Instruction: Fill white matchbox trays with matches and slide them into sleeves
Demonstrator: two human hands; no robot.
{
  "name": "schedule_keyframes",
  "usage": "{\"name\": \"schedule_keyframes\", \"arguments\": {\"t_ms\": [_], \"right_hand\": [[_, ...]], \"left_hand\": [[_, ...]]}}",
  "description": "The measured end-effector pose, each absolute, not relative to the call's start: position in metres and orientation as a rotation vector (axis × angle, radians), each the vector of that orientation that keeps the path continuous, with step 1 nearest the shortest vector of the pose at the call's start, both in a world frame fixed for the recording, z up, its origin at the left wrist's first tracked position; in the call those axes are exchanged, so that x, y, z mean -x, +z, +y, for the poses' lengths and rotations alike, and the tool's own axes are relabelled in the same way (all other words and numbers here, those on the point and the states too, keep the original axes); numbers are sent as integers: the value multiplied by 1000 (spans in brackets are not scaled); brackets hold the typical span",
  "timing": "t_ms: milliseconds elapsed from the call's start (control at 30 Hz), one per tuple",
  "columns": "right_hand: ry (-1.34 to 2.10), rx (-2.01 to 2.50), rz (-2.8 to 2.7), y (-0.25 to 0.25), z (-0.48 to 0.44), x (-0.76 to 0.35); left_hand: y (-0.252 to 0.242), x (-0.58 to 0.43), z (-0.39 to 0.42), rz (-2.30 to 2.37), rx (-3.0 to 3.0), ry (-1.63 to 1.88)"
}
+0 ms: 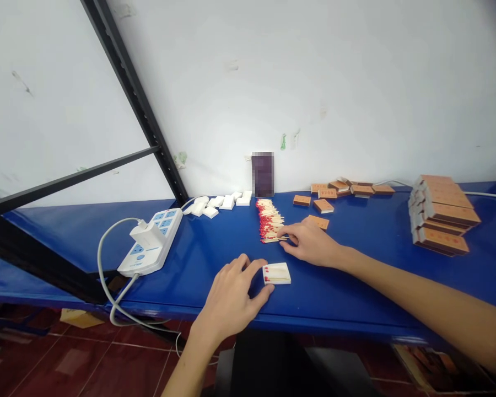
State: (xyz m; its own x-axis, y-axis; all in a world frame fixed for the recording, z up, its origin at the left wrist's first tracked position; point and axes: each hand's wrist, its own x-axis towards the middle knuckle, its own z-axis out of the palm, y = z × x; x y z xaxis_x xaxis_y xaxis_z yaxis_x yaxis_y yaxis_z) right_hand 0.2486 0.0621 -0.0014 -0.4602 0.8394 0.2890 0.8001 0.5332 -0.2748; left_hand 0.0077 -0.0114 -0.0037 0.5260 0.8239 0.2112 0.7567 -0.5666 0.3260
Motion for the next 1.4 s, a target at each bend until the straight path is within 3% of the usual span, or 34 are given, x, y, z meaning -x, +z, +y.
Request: {"name": "schedule_keyframes", "arguments": {"t_ms": [433, 833, 1167, 1400], "right_hand": [[-74, 1300, -2590, -4, 58, -234], [-68, 1332, -2638, -4, 57, -235], [303, 1127, -2520, -5, 55, -238], [387, 1186, -2509, 7, 52, -244]], "left_hand": [[-2, -7, -8, 1348, -2503, 542], [-4, -3, -9, 1292, -2504, 532], [-3, -3, -12, 1308, -2522, 520], [-3, -4, -12, 1277, -2521, 527]]}}
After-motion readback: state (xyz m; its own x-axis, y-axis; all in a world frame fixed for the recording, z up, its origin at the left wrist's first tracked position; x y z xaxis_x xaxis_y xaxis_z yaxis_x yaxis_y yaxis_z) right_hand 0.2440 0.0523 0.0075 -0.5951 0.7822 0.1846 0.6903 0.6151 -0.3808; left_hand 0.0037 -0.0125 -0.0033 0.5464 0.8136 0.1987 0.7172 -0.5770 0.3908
